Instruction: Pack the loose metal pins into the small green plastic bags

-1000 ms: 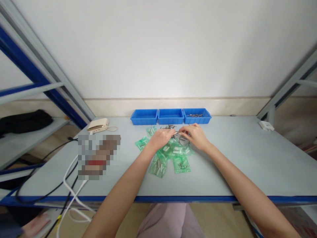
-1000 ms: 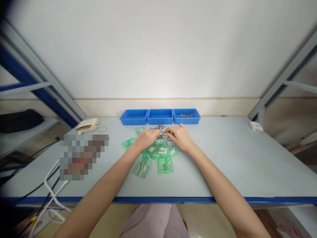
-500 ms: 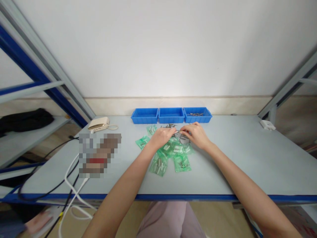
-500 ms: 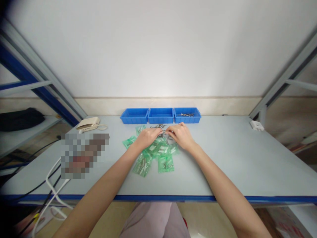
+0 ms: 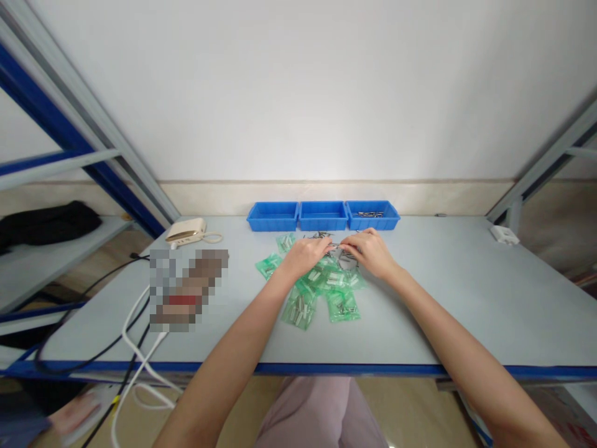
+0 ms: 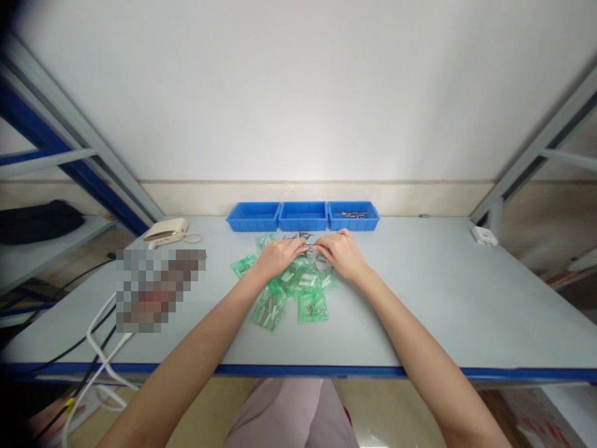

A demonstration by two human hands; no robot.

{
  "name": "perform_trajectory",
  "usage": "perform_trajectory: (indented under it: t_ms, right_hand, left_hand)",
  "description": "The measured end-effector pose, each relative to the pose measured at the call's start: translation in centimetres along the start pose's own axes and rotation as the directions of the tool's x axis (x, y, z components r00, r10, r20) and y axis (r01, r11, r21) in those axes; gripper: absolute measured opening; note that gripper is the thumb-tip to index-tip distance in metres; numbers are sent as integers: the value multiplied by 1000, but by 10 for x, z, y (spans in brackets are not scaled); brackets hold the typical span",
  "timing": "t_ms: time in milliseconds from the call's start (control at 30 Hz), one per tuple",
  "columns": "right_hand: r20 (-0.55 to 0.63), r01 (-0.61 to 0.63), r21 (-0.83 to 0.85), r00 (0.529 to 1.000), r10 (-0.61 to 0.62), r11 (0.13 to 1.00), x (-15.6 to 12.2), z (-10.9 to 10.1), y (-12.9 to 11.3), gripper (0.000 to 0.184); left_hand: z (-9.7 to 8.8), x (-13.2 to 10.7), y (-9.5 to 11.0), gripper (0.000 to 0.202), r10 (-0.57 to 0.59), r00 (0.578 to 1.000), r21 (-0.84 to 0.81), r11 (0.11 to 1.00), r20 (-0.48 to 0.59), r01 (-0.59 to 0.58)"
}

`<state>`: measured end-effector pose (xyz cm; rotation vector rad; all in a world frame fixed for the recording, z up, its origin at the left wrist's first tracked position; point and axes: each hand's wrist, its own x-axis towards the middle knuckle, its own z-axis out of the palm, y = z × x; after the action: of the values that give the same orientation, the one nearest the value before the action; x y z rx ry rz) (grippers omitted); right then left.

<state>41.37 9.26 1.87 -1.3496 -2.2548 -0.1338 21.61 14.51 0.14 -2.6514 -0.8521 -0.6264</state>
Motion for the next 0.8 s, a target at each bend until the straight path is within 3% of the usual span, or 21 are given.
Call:
perform_trajectory:
  t_ms: [100,233,333,433,533,633,700,800]
  right_hand:
    - [-56,-99,-45,994,96,994,3,1,12,34]
    - [-202,-279,-118,946,252,953,15,-4,51,34]
    - [-257,-381,-229,911,322,896,23,-11,83,37]
    - [-282,-409,-305,902,329,860,28,-14,94,33]
    - [-260,-325,-309,933,249,894,31,-5,77,26]
    - [-31,-36,-287,999,28,957,38,13,47,23]
    - [105,97,-283,992,-70,954,44,27,31,20]
    - [179,75,-271,984,-26,960,52,42,20,17]
  left_hand:
    - [-2,1,-4,34,-165,986,-9,986,-26,165]
    - [-5,1,-15,40,-408,913,30,912,10,408]
    - [-6,1,-21,43,-483,874,63,875,50,480]
    - [-5,1,-22,43,-481,873,65,876,77,477]
    - [-5,2,-20,43,-456,887,73,889,69,452]
    - [-6,2,-18,42,-439,896,87,897,71,433]
    - [-6,2,-18,42,-428,900,91,903,84,421]
    - [-6,1,-18,42,-419,904,100,907,91,410]
